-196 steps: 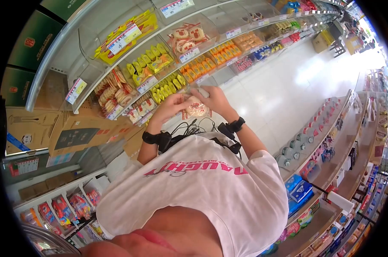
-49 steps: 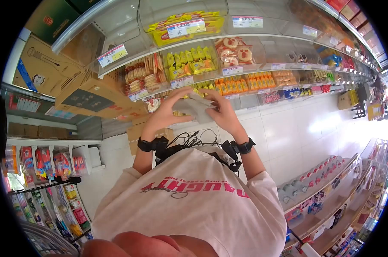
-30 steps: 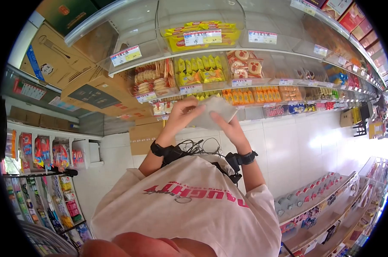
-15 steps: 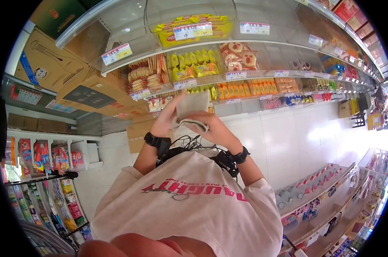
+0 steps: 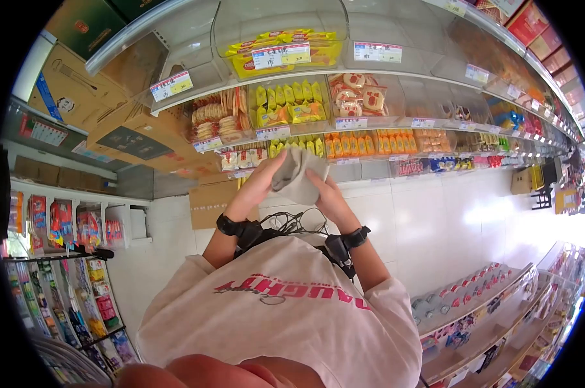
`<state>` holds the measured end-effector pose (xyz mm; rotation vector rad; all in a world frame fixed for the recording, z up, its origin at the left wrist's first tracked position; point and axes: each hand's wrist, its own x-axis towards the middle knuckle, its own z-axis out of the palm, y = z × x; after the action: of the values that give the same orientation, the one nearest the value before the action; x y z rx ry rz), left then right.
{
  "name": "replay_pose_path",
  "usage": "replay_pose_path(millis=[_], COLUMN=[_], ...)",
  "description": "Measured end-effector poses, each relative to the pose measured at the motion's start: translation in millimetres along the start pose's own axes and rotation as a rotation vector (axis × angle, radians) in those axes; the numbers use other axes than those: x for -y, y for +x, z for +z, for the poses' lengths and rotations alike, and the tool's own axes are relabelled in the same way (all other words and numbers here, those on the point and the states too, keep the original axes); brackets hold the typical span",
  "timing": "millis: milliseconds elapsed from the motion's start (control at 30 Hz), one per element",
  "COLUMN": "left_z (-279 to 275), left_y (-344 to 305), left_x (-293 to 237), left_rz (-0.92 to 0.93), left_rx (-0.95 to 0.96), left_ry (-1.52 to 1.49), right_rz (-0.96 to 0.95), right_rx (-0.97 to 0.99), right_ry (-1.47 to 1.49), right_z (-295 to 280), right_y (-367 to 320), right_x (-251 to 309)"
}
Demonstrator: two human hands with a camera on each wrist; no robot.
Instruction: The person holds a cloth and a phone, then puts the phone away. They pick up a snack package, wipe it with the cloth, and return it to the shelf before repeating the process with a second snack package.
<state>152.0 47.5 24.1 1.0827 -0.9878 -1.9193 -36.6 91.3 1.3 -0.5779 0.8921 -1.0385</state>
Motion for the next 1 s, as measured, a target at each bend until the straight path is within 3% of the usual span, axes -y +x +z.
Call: replay_pose_path(millis=[67, 100, 167, 200, 300, 400, 500, 600, 700, 733, 867, 900, 1000], left_z=[-2, -9, -26, -32, -54, -79, -120, -159, -186, -194, -236, -248, -229], left_y=[-13, -14, -14, -18, -24, -22, -1, 28, 63, 75, 128, 138, 116], left_x=[-20, -15, 0, -3, -7, -5, 0, -4, -15, -18, -26, -34, -67], left_rz=[0.006, 0.088, 0.259, 0.251, 0.258, 0.287, 0.431, 0.613, 0.635, 0.638, 0.760, 0.747, 0.575], left_rx=[-0.002, -0.025, -0.075, -0.110, -0.186, -0.310, -0.336, -0.516, -0.685, -0.731, -0.747, -0.630, -0.596], left_ry=[0.546, 0.445, 0.250, 0.236, 0.215, 0.277, 0.080, 0.261, 0.381, 0.413, 0.578, 0.594, 0.720], right_rz=[-0.003, -0.107, -0.106, -0.110, -0.108, -0.031, 0.030, 0.037, -0.133, -0.105, -0.039, -0.071, -0.121], right_rx=[0.005, -0.091, -0.106, -0.116, -0.087, 0.097, 0.238, 0.187, 0.118, 0.073, -0.004, -0.007, 0.006], right_ry=[-0.201, -0.365, -0.487, -0.548, -0.285, -0.260, -0.370, -0.497, -0.473, -0.420, -0.311, -0.296, -0.257], right_z=[-17, -27, -52, -50, -35, -10, 10, 32, 75, 90, 114, 110, 122], right_y=[7, 14, 40, 47, 57, 64, 78, 98, 110, 112, 137, 148, 147], right_x=[-14, -25, -47, -47, -51, -48, -53, -60, -51, -49, -63, -78, -84])
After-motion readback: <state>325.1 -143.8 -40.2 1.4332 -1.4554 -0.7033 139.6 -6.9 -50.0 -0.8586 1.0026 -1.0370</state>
